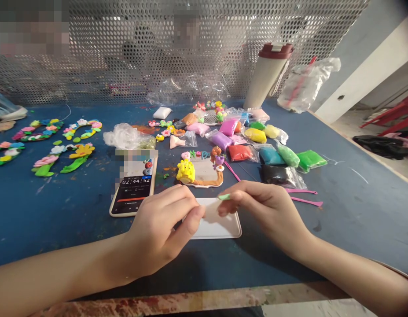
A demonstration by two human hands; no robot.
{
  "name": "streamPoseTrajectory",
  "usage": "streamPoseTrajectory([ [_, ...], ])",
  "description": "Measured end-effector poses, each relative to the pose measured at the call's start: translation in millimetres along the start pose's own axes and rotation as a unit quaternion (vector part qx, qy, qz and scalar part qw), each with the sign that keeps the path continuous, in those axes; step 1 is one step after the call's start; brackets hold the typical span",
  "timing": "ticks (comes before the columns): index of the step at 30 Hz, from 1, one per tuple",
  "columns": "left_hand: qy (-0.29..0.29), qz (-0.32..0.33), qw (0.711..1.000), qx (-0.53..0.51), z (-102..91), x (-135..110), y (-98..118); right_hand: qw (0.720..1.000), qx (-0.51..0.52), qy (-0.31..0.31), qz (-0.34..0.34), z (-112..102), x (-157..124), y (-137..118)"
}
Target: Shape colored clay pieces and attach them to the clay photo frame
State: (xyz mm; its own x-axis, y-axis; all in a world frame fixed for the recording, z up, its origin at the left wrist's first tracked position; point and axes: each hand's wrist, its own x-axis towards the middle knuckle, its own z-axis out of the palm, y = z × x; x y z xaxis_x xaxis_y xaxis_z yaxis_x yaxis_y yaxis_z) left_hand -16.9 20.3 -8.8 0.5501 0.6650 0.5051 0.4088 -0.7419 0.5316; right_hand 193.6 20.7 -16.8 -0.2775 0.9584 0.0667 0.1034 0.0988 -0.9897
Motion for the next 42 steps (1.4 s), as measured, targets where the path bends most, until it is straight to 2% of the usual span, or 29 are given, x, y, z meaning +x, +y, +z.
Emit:
streamPoseTrajectory([
  [2, -0.004, -0.002, 1.0, -0.002, 0.2, -0.8, -0.5, 1.0, 0.01, -0.016, 0.017, 0.2, 0.7, -0.7],
  [4, -0.004, -0.005, 1.0, -0.003, 0.2, -1.6, -0.7, 1.0, 0.003, -0.003, 0.021, 0.4, 1.1, -0.7],
  [7, -0.005, -0.008, 1.0, -0.002, 0.3, -2.3, -0.8, 1.0, -0.007, 0.016, 0.008, 0.1, 1.5, 0.7],
  [19, -0.012, -0.01, 1.0, 0.012, 1.8, -2.7, -3.4, 1.0, -0.02, -0.001, -0.023, -0.7, 2.3, 1.4],
  [26, -0.021, -0.013, 0.999, 0.021, 1.9, -4.1, -2.8, 0.999, -0.02, -0.034, 0.012, -2.1, 0.7, 0.4],
  [31, -0.018, -0.01, 0.999, 0.027, 2.6, -4.5, -3.0, 0.999, -0.014, -0.007, 0.029, -1.5, 0.9, -0.3],
  [34, -0.021, -0.01, 0.999, 0.031, 3.1, -4.5, -3.1, 0.998, 0.002, -0.036, 0.056, -1.5, 0.2, -0.9],
  [39, -0.025, -0.011, 0.999, 0.03, 3.5, -5.2, -3.8, 0.998, -0.028, -0.024, 0.042, -1.1, -0.2, -0.7],
  [42, -0.03, -0.011, 0.999, 0.027, 3.3, -5.5, -4.7, 0.997, 0.008, -0.053, 0.06, -1.0, 0.3, -0.7],
])
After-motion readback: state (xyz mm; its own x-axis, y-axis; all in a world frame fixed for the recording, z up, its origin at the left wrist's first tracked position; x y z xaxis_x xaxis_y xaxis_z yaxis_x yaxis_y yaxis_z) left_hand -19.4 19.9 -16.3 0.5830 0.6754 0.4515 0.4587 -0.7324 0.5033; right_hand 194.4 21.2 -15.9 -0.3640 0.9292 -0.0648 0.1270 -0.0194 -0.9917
